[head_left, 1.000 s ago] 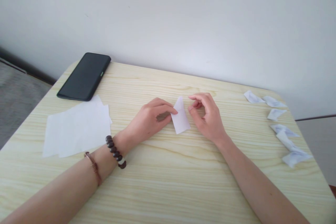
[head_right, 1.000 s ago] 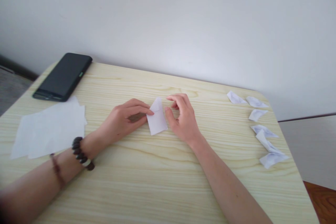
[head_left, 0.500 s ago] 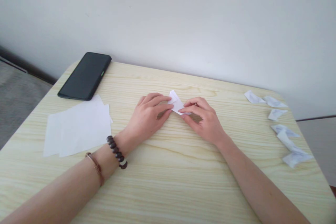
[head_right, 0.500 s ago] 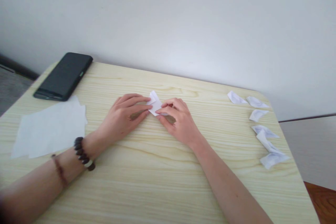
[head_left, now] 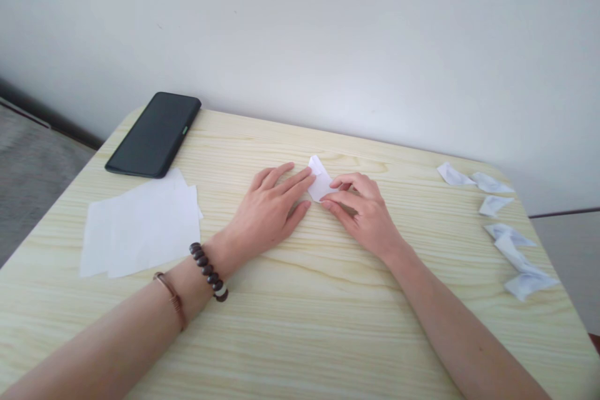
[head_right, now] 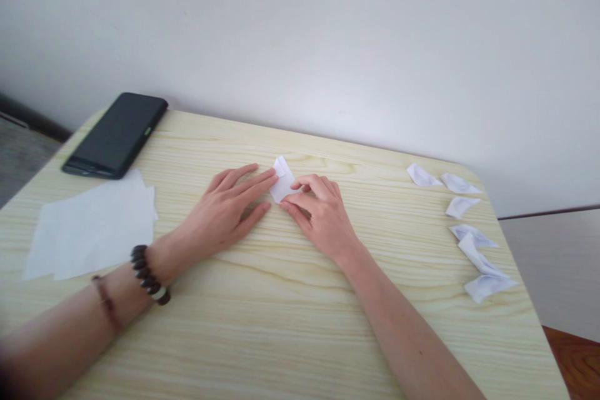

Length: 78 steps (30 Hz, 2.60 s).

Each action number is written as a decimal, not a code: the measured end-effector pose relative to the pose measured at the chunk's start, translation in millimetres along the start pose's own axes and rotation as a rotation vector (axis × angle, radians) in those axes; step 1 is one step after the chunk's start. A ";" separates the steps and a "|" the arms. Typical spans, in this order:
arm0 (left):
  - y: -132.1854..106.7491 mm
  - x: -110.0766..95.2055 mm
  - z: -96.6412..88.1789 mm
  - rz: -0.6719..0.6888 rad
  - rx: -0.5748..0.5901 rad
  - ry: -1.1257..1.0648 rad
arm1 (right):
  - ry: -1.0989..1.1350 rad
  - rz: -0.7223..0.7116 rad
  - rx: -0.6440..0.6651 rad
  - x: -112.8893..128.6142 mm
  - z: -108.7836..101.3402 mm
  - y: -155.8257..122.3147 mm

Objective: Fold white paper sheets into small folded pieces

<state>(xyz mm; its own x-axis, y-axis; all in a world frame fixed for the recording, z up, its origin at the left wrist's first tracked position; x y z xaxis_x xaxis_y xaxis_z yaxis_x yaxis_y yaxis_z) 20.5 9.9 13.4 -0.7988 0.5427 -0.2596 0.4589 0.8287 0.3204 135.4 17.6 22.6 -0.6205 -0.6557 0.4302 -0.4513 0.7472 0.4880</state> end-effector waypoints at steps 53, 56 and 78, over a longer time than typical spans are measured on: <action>-5.2 -17.9 -18.2 0.154 -0.186 -0.053 | -0.077 0.166 -0.008 -15.8 4.3 0.1; -5.5 -18.0 -18.0 0.155 -0.186 -0.062 | -0.077 0.165 -0.005 -15.6 4.5 0.2; -6.0 -19.8 -16.2 0.160 -0.156 -0.042 | -0.070 0.179 0.016 -17.7 6.9 0.3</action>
<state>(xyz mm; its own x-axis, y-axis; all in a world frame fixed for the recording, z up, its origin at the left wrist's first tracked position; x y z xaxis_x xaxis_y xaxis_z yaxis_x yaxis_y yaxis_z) 27.2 -8.1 31.3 -0.7023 0.6735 -0.2306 0.5102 0.7021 0.4967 141.9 30.2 9.9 -0.7348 -0.5035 0.4546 -0.3394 0.8531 0.3964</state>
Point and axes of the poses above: each hand's wrist, its own y-axis towards the middle knuckle, its own z-axis out of the palm, x = y × z, the point moved 10 cm from there along y, towards the middle knuckle, and after that the axes turned 3 degrees about -x, right-handed, at the moved point
